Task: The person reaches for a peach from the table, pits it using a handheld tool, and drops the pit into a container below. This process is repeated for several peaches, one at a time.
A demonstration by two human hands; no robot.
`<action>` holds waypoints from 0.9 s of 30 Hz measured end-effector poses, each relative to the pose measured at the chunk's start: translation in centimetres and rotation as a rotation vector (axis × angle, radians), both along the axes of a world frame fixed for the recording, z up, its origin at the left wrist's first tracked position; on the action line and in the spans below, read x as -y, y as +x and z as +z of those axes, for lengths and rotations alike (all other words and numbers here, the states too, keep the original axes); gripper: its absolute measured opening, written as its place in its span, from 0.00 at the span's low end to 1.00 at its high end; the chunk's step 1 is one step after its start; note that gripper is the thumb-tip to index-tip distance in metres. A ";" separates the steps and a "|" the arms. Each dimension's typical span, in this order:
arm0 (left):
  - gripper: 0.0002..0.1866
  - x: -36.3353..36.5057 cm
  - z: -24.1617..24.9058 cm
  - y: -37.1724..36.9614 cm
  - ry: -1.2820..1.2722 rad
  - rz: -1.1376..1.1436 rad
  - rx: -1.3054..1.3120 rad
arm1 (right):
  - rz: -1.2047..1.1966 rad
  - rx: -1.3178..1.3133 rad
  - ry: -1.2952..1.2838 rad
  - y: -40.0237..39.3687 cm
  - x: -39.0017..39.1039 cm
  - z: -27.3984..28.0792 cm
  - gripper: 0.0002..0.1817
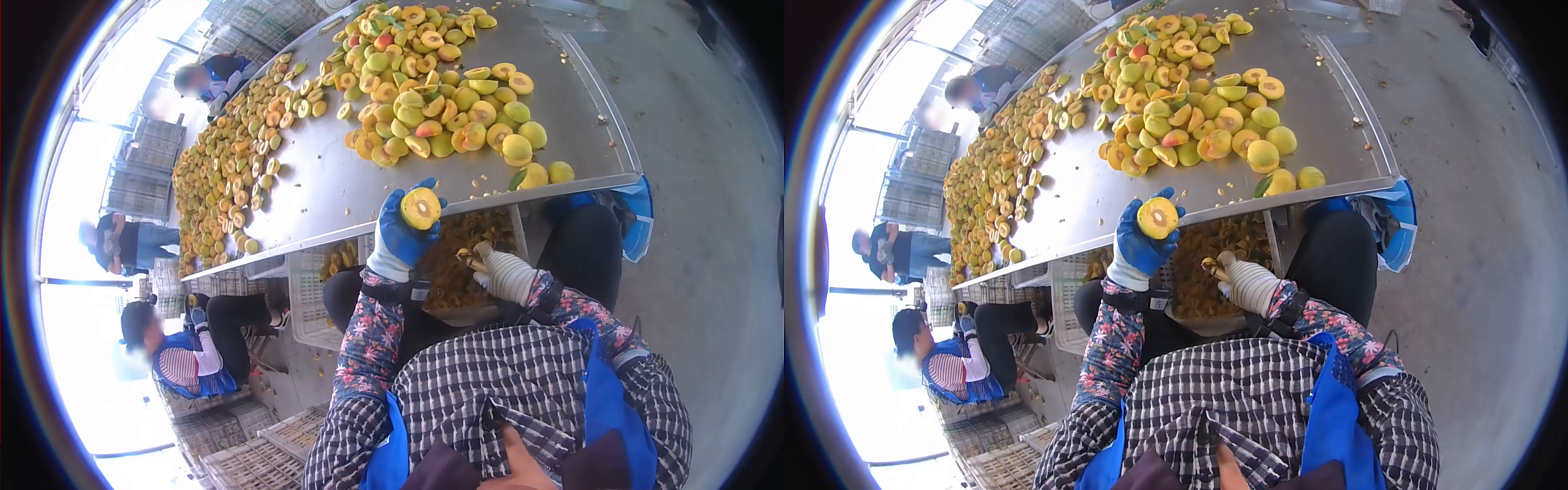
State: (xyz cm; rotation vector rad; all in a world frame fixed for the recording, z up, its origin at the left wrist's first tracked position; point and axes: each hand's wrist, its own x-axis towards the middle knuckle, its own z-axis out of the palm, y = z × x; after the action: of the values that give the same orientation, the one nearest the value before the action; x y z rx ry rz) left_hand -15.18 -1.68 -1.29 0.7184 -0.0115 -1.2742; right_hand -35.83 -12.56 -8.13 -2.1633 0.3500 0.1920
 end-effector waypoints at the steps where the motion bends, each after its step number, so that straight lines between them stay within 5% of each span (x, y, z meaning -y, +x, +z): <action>1: 0.33 -0.9 -0.4 -0.2 0.003 0.009 -0.009 | -0.013 0.015 -0.013 0.0 0.0 -0.3 0.20; 5: 0.35 -3.9 -2.6 -1.4 -0.006 0.003 -0.044 | 0.018 0.110 -0.040 0.4 -0.3 -1.1 0.19; 7: 0.34 -4.6 -3.7 -2.7 0.203 0.190 -0.010 | 0.022 0.128 -0.059 0.2 -0.2 -0.8 0.19; 11: 0.32 -4.8 -5.1 -3.5 0.231 0.284 -0.055 | -0.023 0.065 -0.031 0.7 -0.4 -2.6 0.23; 14: 0.30 -5.0 -5.9 -3.1 0.174 0.203 -0.001 | -0.009 -0.102 -0.100 0.7 -0.2 0.8 0.27; 18: 0.29 -4.7 -6.6 -3.3 0.231 0.219 0.073 | -0.021 0.049 -0.115 0.5 -0.3 -2.5 0.31; 27: 0.20 -4.0 -6.8 -4.0 -0.188 0.166 -0.096 | -0.163 0.344 0.108 0.8 -1.1 0.4 0.21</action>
State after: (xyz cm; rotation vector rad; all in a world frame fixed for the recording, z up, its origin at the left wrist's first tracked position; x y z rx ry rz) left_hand -19.20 2.34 -8.11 0.4859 0.0067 -1.1304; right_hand -35.04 -11.48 -7.72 -2.0042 0.3068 -0.2460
